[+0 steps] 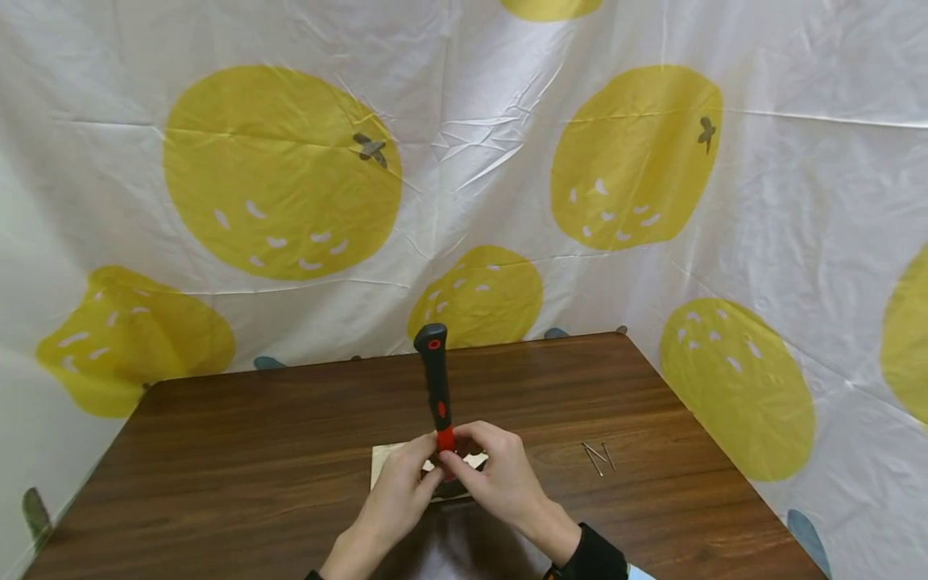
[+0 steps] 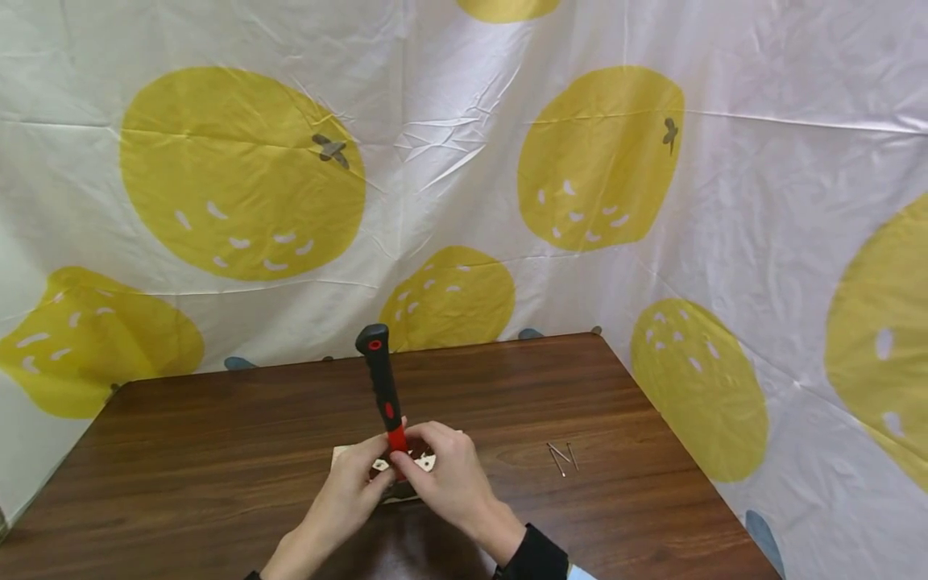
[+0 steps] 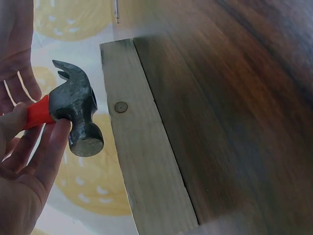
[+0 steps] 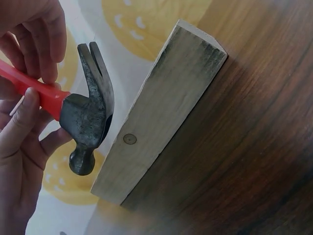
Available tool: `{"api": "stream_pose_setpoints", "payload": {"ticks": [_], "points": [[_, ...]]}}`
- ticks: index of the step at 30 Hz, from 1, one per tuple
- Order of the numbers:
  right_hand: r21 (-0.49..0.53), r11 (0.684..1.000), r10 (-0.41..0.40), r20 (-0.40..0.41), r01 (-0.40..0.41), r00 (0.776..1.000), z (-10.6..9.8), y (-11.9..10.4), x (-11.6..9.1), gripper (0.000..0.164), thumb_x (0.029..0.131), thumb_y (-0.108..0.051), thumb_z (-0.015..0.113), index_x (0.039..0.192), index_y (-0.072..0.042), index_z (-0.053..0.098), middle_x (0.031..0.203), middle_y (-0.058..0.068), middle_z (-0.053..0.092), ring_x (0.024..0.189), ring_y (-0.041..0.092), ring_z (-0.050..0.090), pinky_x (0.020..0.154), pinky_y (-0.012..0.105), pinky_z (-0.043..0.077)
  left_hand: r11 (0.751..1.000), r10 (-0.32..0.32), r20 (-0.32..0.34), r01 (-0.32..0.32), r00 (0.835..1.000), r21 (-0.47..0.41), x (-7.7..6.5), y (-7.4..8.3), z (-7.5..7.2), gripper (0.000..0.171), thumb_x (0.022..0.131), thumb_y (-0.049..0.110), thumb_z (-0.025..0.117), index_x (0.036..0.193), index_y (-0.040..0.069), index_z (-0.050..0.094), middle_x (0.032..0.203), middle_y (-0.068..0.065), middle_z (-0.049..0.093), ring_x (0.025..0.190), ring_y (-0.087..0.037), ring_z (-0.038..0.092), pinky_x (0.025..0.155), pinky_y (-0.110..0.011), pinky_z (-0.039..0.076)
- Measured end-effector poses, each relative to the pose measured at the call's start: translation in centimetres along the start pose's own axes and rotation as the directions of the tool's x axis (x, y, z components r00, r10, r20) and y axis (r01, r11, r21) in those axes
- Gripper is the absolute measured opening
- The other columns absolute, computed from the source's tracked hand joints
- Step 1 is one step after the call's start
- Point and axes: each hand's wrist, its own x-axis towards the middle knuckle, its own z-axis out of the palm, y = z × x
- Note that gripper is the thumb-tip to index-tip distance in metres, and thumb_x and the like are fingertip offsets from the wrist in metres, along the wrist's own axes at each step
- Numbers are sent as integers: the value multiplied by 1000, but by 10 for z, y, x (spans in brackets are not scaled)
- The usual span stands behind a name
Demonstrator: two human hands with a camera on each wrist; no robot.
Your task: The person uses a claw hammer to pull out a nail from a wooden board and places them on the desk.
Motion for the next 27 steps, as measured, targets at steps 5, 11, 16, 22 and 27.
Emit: {"api": "stream_pose_setpoints", "payload": {"ticks": [5,11,16,22,27], "points": [[-33,999,-20,-21,19,1000,-1,-3,1,19,86,-7,85,100,-9,74,91,-3,72,76,9,67,66,31,58,1000,10,15,-10,1000,4,1,1,2,32,83,-12,74,109,7,70,103,-1,73,85,-12,68,69,-38,58],[-98,994,-59,-45,54,997,-1,-6,0,19,84,-5,85,100,-8,74,86,-4,71,74,6,67,63,28,58,998,40,2,-40,999,56,0,3,4,38,77,-17,72,107,8,70,101,0,72,84,-9,66,70,-33,56],[-113,990,-94,-79,85,992,0,-7,-2,20,82,0,84,98,-6,76,85,-2,72,71,9,69,61,27,58,996,41,-7,-40,999,74,-1,4,5,42,73,-21,69,105,6,69,98,-1,71,81,-8,63,64,-28,55],[-119,989,-99,-92,88,991,0,-6,-2,18,80,2,83,96,-5,77,82,-1,72,69,11,69,60,28,58,1000,-13,23,14,1000,-11,-2,5,6,44,77,-22,66,112,5,70,103,-4,73,82,-11,66,61,-20,55],[-125,990,-83,-97,71,992,-2,-5,-5,15,81,0,83,94,-5,78,81,-2,72,68,8,68,59,26,57,996,-71,54,74,996,-48,-3,6,6,53,78,-21,66,127,0,67,102,-4,72,83,-12,67,63,-21,57]]}}
